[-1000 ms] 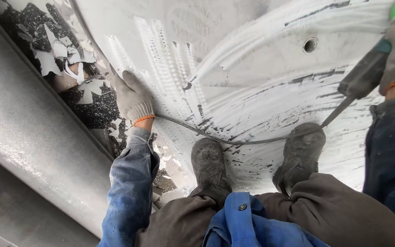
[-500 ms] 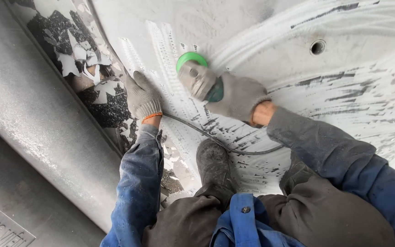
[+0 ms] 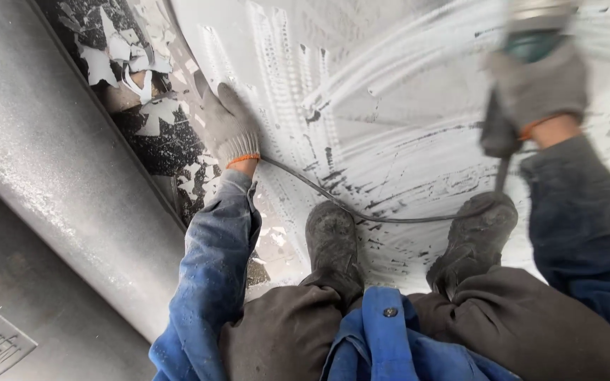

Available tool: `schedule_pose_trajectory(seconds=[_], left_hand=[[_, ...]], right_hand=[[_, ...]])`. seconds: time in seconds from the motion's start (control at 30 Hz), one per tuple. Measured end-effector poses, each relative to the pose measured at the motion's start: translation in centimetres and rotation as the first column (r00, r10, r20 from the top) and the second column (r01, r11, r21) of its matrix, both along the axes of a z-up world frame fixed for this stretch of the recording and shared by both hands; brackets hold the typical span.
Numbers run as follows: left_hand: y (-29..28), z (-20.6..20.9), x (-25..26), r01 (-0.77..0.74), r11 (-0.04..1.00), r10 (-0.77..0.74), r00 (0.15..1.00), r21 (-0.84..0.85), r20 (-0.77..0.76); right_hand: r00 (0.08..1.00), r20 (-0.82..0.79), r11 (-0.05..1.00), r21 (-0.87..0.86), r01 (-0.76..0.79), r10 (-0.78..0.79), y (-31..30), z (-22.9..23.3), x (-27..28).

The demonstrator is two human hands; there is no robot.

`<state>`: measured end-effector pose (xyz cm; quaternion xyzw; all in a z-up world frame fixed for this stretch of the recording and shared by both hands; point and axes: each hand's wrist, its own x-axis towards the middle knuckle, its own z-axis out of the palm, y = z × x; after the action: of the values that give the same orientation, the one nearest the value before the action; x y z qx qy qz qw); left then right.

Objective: Using an electric angle grinder to remove coating or rust from an industrial metal component.

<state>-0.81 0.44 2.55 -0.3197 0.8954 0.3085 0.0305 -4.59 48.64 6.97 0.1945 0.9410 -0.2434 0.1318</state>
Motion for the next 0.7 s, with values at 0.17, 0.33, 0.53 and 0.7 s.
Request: schedule_pose_trajectory(seconds=[0.17, 0.33, 0.53, 0.7], left_hand=[[0.7, 1.9, -1.0, -0.039, 0.999, 0.036, 0.995, 0.028, 0.090], [-0.6, -1.2, 0.2, 0.026, 1.000, -0.025, 0.998, 0.015, -0.061], [-0.2, -1.5, -1.0, -0.033, 0.997, 0.034, 0.999, -0.064, 0.015], [-0.5, -1.8, -0.3, -0.036, 0.999, 0.040, 0.989, -0.031, 0.143]], right_hand=[[0.843, 0.287, 0.888, -0.217, -0.406, 0.455, -18.7, 5.7, 1.5], [0.834, 0.263, 0.866, -0.271, -0.419, 0.486, -18.6, 4.9, 1.4], [0.912, -0.018, 0.912, -0.012, -0.409, 0.409, 4.6, -3.9, 0.3], [0.980, -0.191, 0.926, -0.376, -0.027, -0.048, 11.0, -8.5, 0.2]])
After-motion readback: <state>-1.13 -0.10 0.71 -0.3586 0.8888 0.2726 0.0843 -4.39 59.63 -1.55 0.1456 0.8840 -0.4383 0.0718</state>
